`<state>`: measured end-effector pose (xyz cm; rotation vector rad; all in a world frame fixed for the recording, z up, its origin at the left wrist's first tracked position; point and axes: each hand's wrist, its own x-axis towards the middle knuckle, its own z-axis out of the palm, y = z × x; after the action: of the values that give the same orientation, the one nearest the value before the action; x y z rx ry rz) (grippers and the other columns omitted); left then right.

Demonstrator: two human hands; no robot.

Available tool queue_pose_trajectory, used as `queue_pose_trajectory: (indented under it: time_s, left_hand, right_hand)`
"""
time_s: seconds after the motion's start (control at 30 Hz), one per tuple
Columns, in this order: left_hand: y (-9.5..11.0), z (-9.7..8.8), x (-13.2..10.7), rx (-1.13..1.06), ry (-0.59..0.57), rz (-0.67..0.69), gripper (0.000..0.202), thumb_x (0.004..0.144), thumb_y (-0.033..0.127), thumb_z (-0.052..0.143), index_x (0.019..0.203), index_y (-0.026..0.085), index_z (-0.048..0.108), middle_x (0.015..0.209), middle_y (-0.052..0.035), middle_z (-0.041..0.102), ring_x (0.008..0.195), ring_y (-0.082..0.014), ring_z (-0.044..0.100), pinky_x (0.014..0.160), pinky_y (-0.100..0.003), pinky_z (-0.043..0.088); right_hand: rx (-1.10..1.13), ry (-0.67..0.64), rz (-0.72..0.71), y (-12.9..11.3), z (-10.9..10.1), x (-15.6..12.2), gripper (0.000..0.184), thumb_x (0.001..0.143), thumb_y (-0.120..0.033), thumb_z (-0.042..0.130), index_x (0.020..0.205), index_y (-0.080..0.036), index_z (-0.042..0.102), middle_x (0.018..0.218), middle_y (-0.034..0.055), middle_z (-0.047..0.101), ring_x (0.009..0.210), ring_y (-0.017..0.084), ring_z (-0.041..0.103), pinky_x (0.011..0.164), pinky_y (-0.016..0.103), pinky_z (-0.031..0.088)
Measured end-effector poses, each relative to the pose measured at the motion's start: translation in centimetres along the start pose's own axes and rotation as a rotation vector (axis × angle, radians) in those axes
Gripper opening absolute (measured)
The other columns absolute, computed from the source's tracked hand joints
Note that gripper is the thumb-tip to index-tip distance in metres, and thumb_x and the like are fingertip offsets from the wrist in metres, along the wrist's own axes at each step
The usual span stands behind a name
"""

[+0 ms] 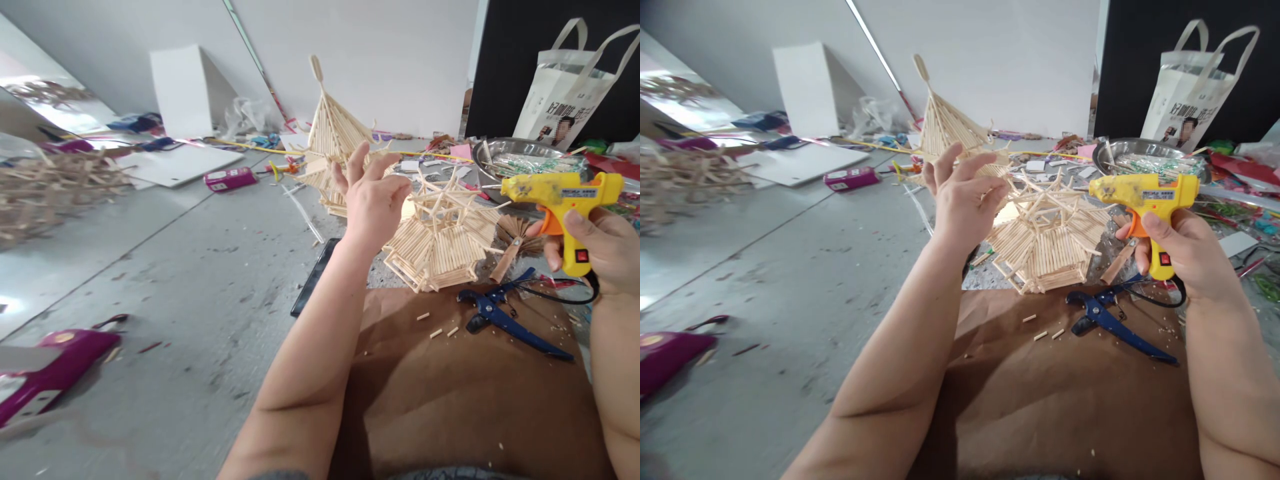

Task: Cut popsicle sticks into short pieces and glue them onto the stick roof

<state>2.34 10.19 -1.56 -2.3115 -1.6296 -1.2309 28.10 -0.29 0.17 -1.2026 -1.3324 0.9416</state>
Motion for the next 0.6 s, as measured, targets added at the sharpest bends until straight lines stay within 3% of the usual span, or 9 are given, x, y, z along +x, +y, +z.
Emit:
queue_pose_trajectory:
  time_s: [0.3,0.6]
  left_hand:
    - [-0.26,0.17,0.06,-0.030,0.011,0.027,0.023,0.080,0.032,0.041,0.072,0.026,0.061,0.124,0.0046,0.057,0.133,-0.0301,0.025,0.109,-0.063,0.006]
    - [-0.29,0.22,0.08,-0.044,0.032,0.009,0.019,0.076,0.027,0.046,0.078,0.031,0.064,0.123,0.0047,0.058,0.134,-0.0311,0.025,0.110,-0.060,0.005]
  right_hand:
    - [-0.007,0.004,0.006,-0.20,0.18,-0.09,0.032,0.073,-0.049,0.062,0.078,-0.018,0.061,0.080,0.0060,0.067,0.039,0.009,0.050,0.031,0.024,0.030]
    - [0.010,-0.001,0.013,-0.18,0.14,-0.05,0.031,0.073,-0.048,0.063,0.080,-0.019,0.062,0.081,0.0059,0.067,0.039,0.009,0.050,0.033,0.024,0.033]
